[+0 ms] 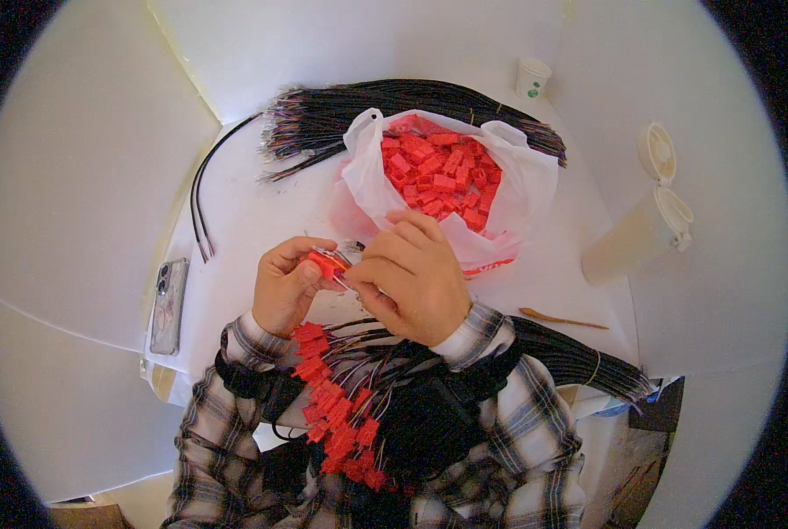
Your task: Assembling electrical wire harnesses by attaching red plastic connectors to the ends of pre-cut wires.
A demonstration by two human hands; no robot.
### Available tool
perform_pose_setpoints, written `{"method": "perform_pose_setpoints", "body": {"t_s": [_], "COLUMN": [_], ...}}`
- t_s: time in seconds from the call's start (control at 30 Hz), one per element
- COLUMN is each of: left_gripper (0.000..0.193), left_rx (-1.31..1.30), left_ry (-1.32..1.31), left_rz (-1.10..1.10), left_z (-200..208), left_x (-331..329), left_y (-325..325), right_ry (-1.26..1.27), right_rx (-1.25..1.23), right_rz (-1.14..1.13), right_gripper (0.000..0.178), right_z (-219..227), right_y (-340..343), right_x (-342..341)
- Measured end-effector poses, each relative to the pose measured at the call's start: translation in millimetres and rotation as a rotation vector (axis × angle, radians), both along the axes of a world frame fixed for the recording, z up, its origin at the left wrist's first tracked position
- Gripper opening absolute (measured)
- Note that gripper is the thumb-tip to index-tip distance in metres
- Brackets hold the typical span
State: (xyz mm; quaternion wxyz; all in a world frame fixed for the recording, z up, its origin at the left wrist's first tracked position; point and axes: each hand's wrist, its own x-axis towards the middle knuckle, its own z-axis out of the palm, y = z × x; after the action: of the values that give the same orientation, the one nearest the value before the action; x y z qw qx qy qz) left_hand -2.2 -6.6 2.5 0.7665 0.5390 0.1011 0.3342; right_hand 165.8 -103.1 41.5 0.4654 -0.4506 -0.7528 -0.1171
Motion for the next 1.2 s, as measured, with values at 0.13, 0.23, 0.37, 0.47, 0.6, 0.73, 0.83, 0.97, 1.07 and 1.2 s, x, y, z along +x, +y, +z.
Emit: {"method": "perform_pose_setpoints", "body": {"t_s": [0.13,0.23,0.37,0.47,0.6,0.73,0.83,0.97,1.07,1.2], "left_gripper": [0.028,0.029,0.030,0.029,0.027,0.026,0.026,0.027,0.028,0.028], "left_rx": [0.029,0.136,0.125,0.068,0.107,0.084,0.050,0.090,0.128,0.115], "left_ry": [0.000,-0.034,-0.022,-0.006,0.043,0.058,0.052,0.035,0.011,0.005], "left_rz": [-0.007,0.053,0.087,0.051,0.027,0.014,0.023,0.068,0.119,0.118], "left_z": [-0.7,-5.7,-4.3,-2.6,-0.6,1.5,-0.4,-2.7,-2.7,-3.9], "left_x": [-0.4,1.1,2.4,-0.3,-0.4,-1.1,-1.5,0.3,-0.6,0.2], "left_y": [0.2,1.4,0.1,-0.3,0.5,0.0,0.9,1.1,0.4,-0.3], "right_ry": [-0.009,-0.017,-0.057,-0.088,-0.083,-0.083,-0.019,0.103,0.098,0.027], "right_rx": [0.021,0.038,0.060,0.057,0.075,0.058,-0.009,-0.108,-0.089,-0.034], "right_rz": [-0.019,-0.032,-0.019,-0.012,-0.019,-0.034,-0.013,0.070,0.080,0.047], "right_gripper": [0.017,0.017,0.019,0.019,0.018,0.017,0.015,0.014,0.015,0.016], "right_z": [-2.2,-0.6,0.8,-0.9,-3.0,-3.1,-4.4,-7.9,-6.3,-5.8], "right_y": [-0.8,-1.4,-2.2,-1.6,-1.7,-1.6,0.4,2.4,2.6,0.5], "right_x": [-0.6,-1.3,-0.4,-1.2,-0.7,-1.9,-1.8,2.6,1.8,0.9]}}
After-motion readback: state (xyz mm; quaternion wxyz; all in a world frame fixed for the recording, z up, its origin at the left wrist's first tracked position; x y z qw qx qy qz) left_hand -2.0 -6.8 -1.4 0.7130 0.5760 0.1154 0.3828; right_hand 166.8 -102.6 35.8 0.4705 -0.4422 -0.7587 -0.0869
